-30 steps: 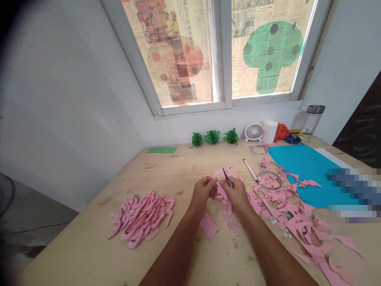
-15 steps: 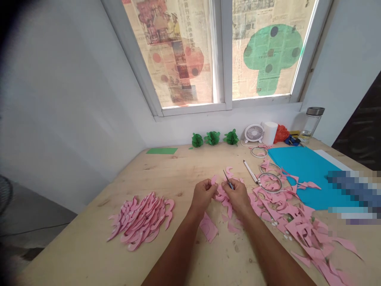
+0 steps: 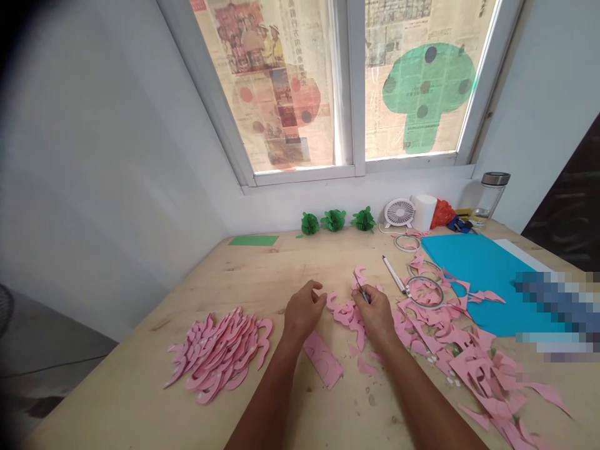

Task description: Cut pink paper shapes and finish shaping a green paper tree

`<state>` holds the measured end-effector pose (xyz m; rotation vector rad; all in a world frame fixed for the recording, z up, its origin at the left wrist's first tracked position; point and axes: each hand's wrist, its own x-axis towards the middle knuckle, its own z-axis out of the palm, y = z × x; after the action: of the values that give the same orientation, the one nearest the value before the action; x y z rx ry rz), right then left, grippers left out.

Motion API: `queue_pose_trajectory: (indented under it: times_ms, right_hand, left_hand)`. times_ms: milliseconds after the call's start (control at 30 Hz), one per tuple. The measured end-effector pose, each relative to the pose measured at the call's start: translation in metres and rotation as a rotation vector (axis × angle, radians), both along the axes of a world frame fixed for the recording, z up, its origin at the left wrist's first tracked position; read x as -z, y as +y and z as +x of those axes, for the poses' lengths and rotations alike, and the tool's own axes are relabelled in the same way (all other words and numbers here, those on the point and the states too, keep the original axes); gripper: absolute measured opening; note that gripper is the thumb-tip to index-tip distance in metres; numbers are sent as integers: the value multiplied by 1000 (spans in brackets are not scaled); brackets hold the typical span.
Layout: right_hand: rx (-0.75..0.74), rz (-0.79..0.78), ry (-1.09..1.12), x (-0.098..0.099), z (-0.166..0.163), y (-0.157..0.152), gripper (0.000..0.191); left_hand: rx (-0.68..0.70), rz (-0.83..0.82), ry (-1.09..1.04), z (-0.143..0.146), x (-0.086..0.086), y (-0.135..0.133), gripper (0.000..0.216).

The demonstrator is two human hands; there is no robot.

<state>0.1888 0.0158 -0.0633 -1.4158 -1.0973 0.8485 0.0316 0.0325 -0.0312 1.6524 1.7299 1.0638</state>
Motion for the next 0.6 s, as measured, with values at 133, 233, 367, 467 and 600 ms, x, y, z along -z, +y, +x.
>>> queue_pose_trajectory:
  times_ms: [133,233,367,467,600]
  right_hand:
    - [-7,-12,1,1,-1,0,27]
    - [-16,-7,28,-1,-2,0,26]
    - [-28,1,48,-2,-5,-3,27]
    - [-19,-27,58,-5,-7,-5,30]
    - [-36,-85,66,-9,-8,-7,29]
  left_hand:
    - [124,28,-140,-4,-14,1,8]
    - [189,92,-235,-10,-32,13,12]
    - [112,8,12,-30,-49,60,8]
    - [74,-98,105,-52,-51,106,4]
    - [33,-237,257,-76,-46,156,25]
